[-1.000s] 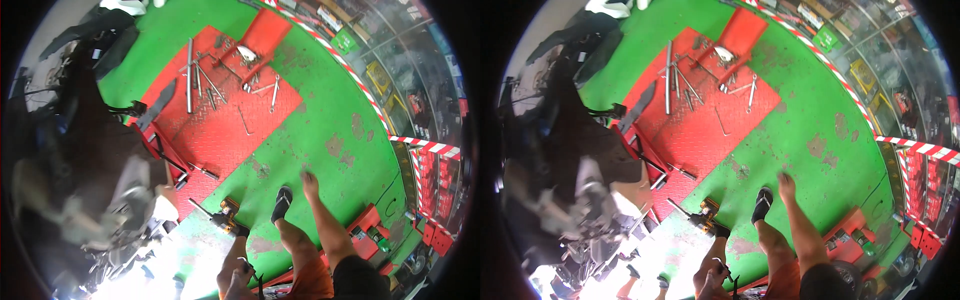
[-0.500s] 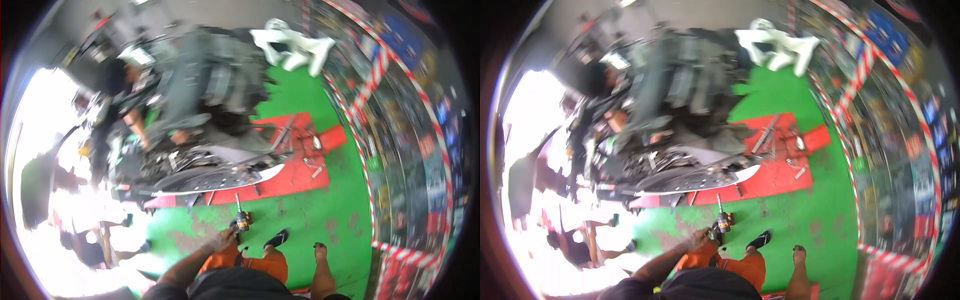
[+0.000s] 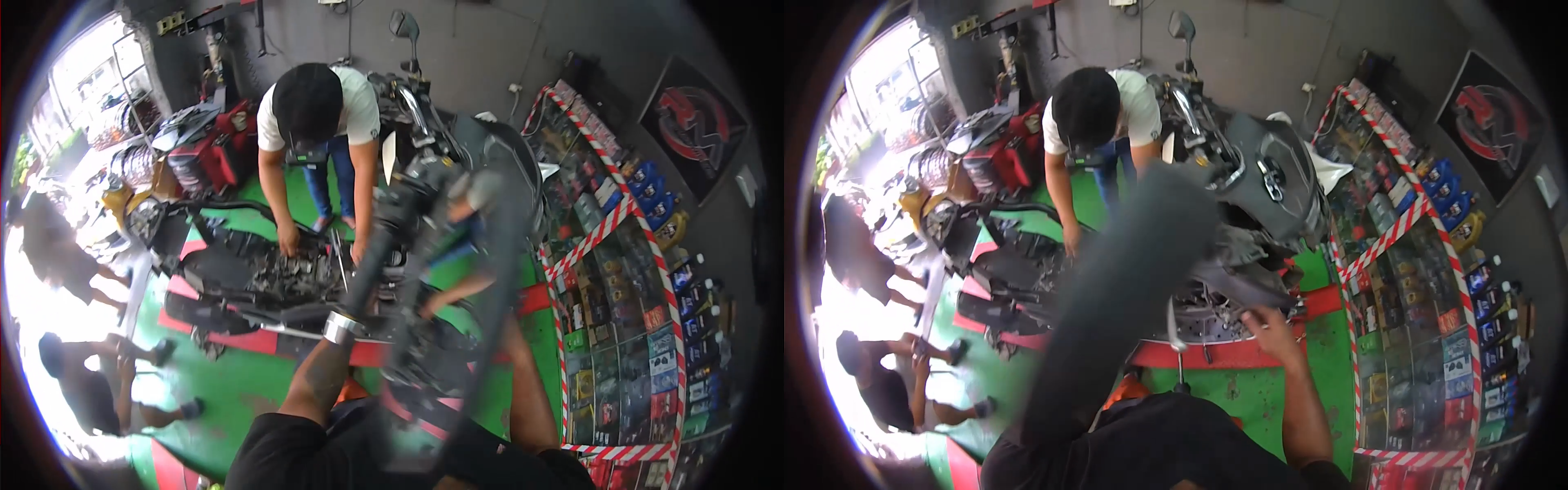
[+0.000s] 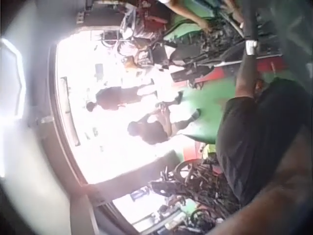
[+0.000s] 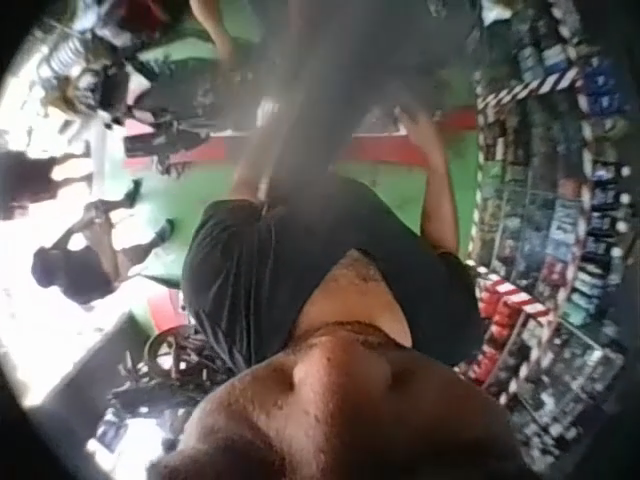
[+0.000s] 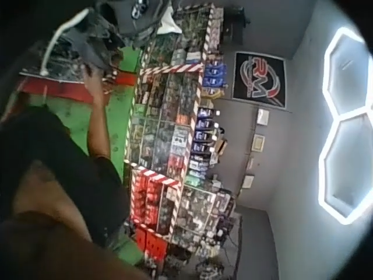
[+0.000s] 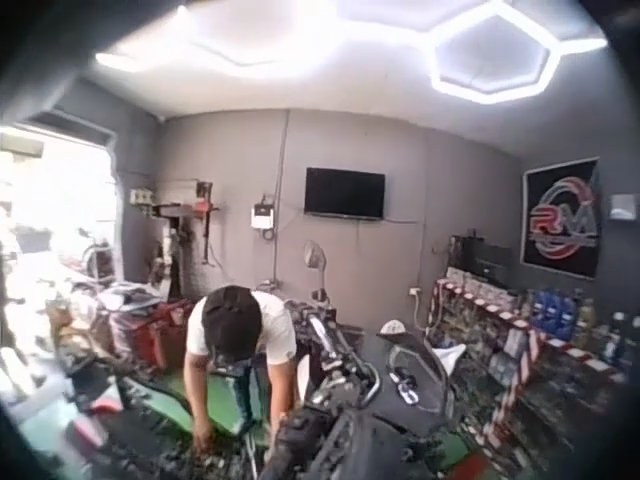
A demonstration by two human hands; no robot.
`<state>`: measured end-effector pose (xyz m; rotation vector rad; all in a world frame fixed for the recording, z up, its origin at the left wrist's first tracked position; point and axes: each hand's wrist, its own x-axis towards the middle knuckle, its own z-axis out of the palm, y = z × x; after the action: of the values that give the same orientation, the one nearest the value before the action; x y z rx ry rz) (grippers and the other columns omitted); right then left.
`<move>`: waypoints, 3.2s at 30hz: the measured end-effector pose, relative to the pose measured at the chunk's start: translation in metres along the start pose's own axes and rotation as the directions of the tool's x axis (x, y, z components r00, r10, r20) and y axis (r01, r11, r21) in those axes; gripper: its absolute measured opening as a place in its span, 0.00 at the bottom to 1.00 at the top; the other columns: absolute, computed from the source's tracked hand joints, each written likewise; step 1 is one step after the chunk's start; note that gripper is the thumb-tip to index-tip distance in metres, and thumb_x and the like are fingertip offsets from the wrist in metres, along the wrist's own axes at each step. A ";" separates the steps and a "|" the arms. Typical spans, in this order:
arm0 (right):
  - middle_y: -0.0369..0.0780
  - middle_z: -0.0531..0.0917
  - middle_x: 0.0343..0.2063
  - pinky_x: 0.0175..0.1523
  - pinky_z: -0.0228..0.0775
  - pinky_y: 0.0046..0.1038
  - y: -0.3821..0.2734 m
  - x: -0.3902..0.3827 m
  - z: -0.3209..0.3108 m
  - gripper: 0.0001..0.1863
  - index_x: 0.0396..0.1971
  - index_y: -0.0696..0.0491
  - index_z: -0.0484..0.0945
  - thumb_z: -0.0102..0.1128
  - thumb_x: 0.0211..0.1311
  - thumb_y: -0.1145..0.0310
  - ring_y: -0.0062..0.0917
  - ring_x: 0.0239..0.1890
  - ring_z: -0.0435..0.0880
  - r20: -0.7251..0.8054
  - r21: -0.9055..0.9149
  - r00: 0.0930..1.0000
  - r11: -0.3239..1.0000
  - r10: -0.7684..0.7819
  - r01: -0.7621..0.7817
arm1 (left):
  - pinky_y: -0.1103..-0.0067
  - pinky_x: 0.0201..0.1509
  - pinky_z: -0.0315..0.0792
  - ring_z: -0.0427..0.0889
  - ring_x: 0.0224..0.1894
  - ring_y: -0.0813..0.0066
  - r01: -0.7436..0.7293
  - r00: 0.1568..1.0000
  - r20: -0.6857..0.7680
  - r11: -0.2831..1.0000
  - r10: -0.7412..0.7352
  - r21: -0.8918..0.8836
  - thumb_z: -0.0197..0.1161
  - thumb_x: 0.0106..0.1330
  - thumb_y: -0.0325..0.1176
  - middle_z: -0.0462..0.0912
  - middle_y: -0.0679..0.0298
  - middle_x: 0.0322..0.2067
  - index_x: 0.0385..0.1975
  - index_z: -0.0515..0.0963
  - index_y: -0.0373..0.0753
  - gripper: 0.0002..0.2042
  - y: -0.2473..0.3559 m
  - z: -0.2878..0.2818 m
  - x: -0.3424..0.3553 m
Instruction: Disassembling and inspecting the front fairing and headlight assembly of a motorcycle in a service bay.
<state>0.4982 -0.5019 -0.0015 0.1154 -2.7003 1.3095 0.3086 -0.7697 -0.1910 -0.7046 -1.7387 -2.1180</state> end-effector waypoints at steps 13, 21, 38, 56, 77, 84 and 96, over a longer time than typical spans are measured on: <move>0.40 0.74 0.54 0.42 0.78 0.30 0.072 0.154 0.177 0.29 0.64 0.49 0.66 0.50 0.70 0.47 0.26 0.43 0.82 -0.173 0.434 0.762 0.743 0.624 -0.510 | 0.58 0.48 0.72 0.80 0.43 0.41 0.359 0.890 0.163 0.876 -0.425 0.321 0.56 0.67 0.42 0.82 0.42 0.34 0.38 0.81 0.34 0.16 0.002 0.040 0.154; 0.39 0.80 0.47 0.42 0.78 0.31 0.075 0.156 0.186 0.27 0.62 0.52 0.67 0.49 0.72 0.50 0.28 0.40 0.84 -0.064 0.516 0.713 0.634 0.699 -0.576 | 0.56 0.47 0.72 0.80 0.42 0.41 0.484 0.850 0.121 0.851 -0.512 0.205 0.57 0.66 0.42 0.81 0.41 0.33 0.34 0.81 0.33 0.15 0.000 0.040 0.146; 0.35 0.83 0.31 0.32 0.73 0.25 0.076 0.196 0.179 0.19 0.48 0.50 0.79 0.47 0.73 0.53 0.20 0.28 0.81 -0.368 -0.048 0.787 0.834 0.496 -0.549 | 0.58 0.44 0.75 0.82 0.35 0.44 0.168 0.953 0.163 0.892 -0.256 0.420 0.59 0.64 0.36 0.81 0.44 0.25 0.30 0.81 0.33 0.11 -0.007 0.060 0.164; 0.36 0.82 0.36 0.27 0.73 0.30 0.144 0.194 0.195 0.19 0.51 0.51 0.75 0.43 0.75 0.54 0.22 0.28 0.80 -0.219 0.281 0.695 0.726 0.685 -0.627 | 0.60 0.41 0.77 0.83 0.37 0.45 0.023 0.932 0.311 0.886 -0.187 0.462 0.56 0.66 0.32 0.82 0.43 0.31 0.35 0.80 0.33 0.10 -0.005 0.061 0.171; 0.32 0.74 0.22 0.24 0.71 0.25 0.034 0.181 0.184 0.21 0.40 0.51 0.74 0.43 0.75 0.48 0.20 0.22 0.77 -0.056 0.449 0.589 0.548 0.806 -0.706 | 0.58 0.45 0.75 0.82 0.38 0.44 0.243 0.873 0.290 0.866 -0.391 0.437 0.56 0.66 0.35 0.81 0.41 0.28 0.30 0.81 0.30 0.13 -0.011 0.042 0.172; 0.36 0.80 0.32 0.25 0.74 0.23 0.073 0.180 0.193 0.22 0.54 0.53 0.73 0.42 0.76 0.51 0.19 0.24 0.80 -0.181 0.406 0.590 0.606 0.787 -0.684 | 0.60 0.44 0.75 0.81 0.38 0.45 0.154 0.928 0.258 0.909 -0.267 0.388 0.58 0.65 0.34 0.82 0.47 0.32 0.33 0.81 0.34 0.10 -0.006 0.041 0.160; 0.41 0.82 0.39 0.35 0.78 0.28 0.072 0.196 0.190 0.32 0.55 0.57 0.72 0.43 0.72 0.41 0.27 0.32 0.84 -0.203 0.488 0.614 0.623 0.762 -0.612 | 0.61 0.44 0.76 0.83 0.39 0.48 0.129 0.918 0.314 0.931 -0.243 0.342 0.57 0.67 0.37 0.83 0.49 0.33 0.35 0.80 0.34 0.11 -0.021 0.040 0.165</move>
<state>0.2784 -0.6085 -0.1429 -1.1817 -2.1369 1.7715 0.1678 -0.7149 -0.1118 -0.8946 -2.3591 -1.8391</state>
